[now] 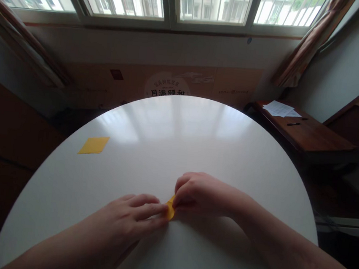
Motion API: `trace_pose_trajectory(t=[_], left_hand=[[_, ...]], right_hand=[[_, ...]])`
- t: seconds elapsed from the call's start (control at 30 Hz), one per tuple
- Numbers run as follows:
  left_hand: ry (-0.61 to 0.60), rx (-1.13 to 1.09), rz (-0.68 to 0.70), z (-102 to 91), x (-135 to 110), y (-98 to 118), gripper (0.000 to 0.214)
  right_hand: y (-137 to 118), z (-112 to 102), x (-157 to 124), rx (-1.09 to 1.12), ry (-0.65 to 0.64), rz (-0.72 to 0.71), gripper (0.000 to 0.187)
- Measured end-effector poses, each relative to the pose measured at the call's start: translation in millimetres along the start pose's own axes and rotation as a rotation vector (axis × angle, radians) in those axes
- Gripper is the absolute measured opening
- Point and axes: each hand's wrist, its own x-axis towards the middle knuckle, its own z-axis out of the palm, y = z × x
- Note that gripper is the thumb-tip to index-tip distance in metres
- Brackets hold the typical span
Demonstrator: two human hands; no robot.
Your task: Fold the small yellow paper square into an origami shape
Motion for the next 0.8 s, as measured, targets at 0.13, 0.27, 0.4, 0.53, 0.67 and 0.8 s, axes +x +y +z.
trace_pose_trajectory(t=[0.13,0.27,0.4,0.53,0.67,0.8], left_hand=[[-0.018,0.000,0.006,2.8,-0.2,-3.6,0.046],[-0.036,0.012,0.004,3.0,0.5,-4.6,0.043],[-0.052,0.024,-0.006,2.6,0.9,-5.1,0.038],[-0.046,0.019,-0.010,1.8,1.0,-4.7,0.040],[-0.053,0.005,-0.011,1.1,1.3,-3.8,0.038],[-0.045,-0.021,-0.016,1.2,1.8,-3.2,0.031]], right_hand=[[-1.6,-0.2,0.9,-0.019,0.000,0.026,0.010],[-3.4,0.4,2.2,0.022,0.000,0.089,0.010],[-6.5,2.4,3.7,0.062,0.007,0.178,0.007],[-11.9,5.5,5.7,0.074,0.031,0.257,0.006],[-16.8,8.0,6.9,0.056,0.054,0.331,0.010],[-20.7,9.8,6.7,0.052,0.069,0.384,0.011]])
